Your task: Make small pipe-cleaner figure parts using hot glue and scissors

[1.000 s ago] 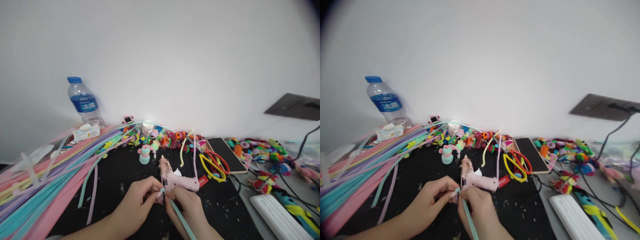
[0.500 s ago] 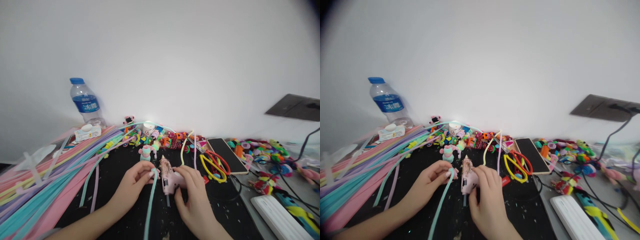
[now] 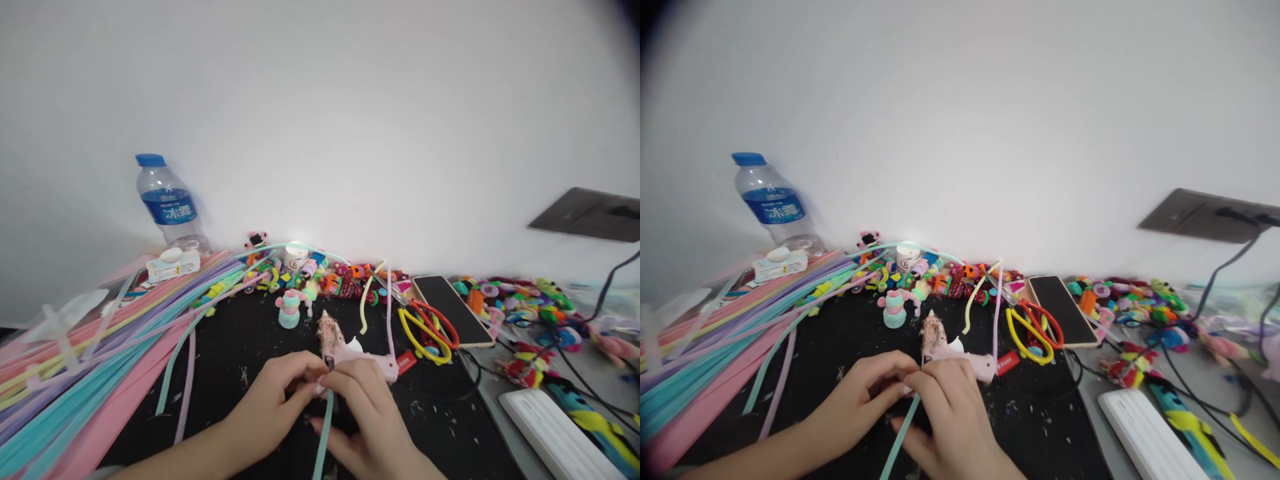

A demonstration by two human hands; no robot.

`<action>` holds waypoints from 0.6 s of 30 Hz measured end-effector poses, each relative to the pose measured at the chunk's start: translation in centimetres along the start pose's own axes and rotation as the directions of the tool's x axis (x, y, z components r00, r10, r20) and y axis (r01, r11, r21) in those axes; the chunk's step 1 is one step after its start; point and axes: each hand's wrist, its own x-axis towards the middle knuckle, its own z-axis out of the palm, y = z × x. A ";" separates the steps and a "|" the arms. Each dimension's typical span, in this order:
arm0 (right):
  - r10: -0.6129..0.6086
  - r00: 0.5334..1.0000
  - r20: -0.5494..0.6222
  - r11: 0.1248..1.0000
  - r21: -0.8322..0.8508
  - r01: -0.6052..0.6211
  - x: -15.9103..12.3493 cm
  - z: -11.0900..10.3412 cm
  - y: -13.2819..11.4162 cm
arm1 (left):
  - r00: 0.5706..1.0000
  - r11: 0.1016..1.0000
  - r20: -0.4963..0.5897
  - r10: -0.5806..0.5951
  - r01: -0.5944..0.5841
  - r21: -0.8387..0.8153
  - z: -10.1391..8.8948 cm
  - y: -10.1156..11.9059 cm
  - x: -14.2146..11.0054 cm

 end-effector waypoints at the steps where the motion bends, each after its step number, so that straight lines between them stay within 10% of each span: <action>1: 0.008 0.999 -0.035 1.000 0.011 -0.008 0.0 0.1 0.0 | 1.000 1.000 0.001 0.005 -0.005 0.017 0.1 0.0 -0.1; 8: 0.255 0.964 -0.076 0.961 0.134 -0.244 0.0 -0.4 0.6 | 0.997 0.979 0.027 -0.070 0.074 -0.192 -0.3 0.2 0.1; 18: 0.296 0.955 0.038 0.906 0.306 -0.293 -0.2 -0.3 0.8 | 0.944 0.796 0.296 -0.144 0.288 -0.532 -0.5 -0.3 0.2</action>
